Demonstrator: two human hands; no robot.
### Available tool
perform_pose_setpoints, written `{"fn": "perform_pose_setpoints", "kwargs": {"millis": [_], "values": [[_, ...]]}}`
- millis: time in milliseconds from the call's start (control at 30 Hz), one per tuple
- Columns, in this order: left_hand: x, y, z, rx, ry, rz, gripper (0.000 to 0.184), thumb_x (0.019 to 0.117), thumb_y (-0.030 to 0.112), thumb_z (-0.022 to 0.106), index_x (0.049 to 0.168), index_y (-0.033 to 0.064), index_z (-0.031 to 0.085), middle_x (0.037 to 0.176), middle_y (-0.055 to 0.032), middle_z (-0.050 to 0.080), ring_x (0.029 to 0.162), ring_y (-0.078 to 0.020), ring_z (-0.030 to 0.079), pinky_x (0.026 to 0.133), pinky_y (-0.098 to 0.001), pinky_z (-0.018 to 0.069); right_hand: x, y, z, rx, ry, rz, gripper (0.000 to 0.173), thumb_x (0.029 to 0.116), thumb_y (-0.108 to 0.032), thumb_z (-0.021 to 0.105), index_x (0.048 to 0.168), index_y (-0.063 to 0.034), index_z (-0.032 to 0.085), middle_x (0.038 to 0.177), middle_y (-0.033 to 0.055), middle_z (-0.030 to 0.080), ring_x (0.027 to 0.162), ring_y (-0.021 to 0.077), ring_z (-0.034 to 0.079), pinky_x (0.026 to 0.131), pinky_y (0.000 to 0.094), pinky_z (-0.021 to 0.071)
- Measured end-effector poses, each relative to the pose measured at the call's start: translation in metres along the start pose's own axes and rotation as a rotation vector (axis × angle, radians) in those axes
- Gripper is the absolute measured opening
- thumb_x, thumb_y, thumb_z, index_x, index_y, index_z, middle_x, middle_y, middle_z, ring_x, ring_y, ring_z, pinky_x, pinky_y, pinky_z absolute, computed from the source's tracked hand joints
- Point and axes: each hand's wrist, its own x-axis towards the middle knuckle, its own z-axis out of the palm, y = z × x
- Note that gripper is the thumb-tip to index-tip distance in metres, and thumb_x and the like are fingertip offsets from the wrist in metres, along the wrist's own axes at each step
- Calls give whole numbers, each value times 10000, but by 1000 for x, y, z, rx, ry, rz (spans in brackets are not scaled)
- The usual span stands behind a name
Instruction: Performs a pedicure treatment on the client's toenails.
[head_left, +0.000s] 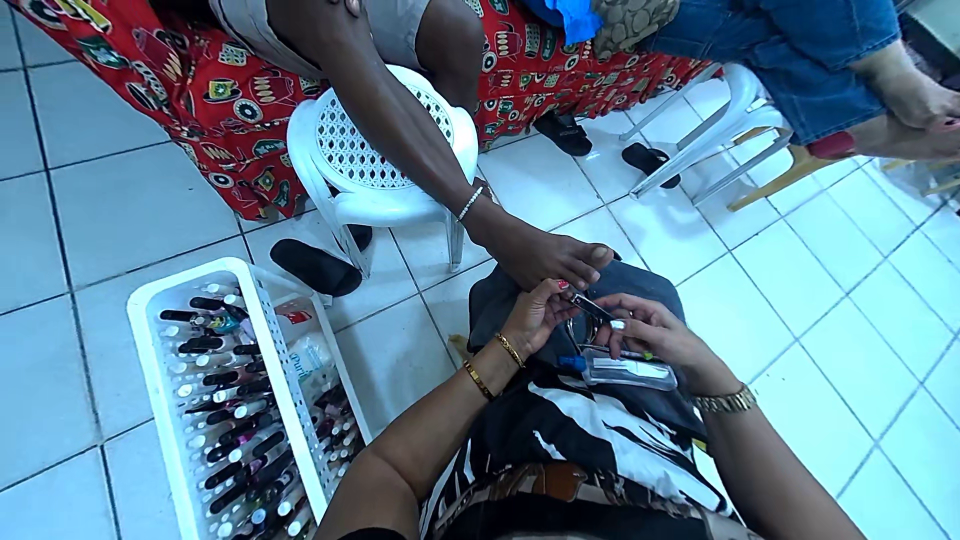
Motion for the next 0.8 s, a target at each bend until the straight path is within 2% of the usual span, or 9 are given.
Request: {"fn": "perform_pose_setpoints", "kwargs": {"millis": [133,333,600,733,800], "values": [[-2,0,1,-9,8,5,241,1063,73,441,872,78,589,780,-42,659,730,-144,681,777,-282,590,4,-12,-3,-30,-7,40,291,980,-226,509,1224,-103,609,831,-84,752,547,-69,574,460,98,393],[1,-1,0,4,39,7,207,1060,79,459,896,71,586,778,-46,649,713,-142,672,757,-282,591,8,-22,-8,-47,-15,100,271,997,-200,474,1191,-92,628,799,-71,748,528,-66,558,458,103,384],[2,-1,0,-8,34,7,213,1059,72,450,892,70,582,772,-46,646,704,-139,669,748,-276,590,11,-15,-15,42,-38,98,301,1008,-153,425,1201,-107,650,783,-61,752,540,-36,607,479,118,452],[1,1,1,-22,47,-9,218,1063,87,456,886,73,582,780,-49,650,725,-145,675,772,-280,590,8,-2,-14,72,-62,65,294,1011,-188,453,1245,-132,624,871,-51,768,544,-40,595,465,115,426],[0,1,1,-21,49,-13,206,1062,88,461,896,76,582,796,-46,647,738,-144,674,781,-280,588,5,4,-9,84,-50,38,282,1004,-257,521,1252,-147,602,915,-51,767,555,-43,592,462,113,417]]}}
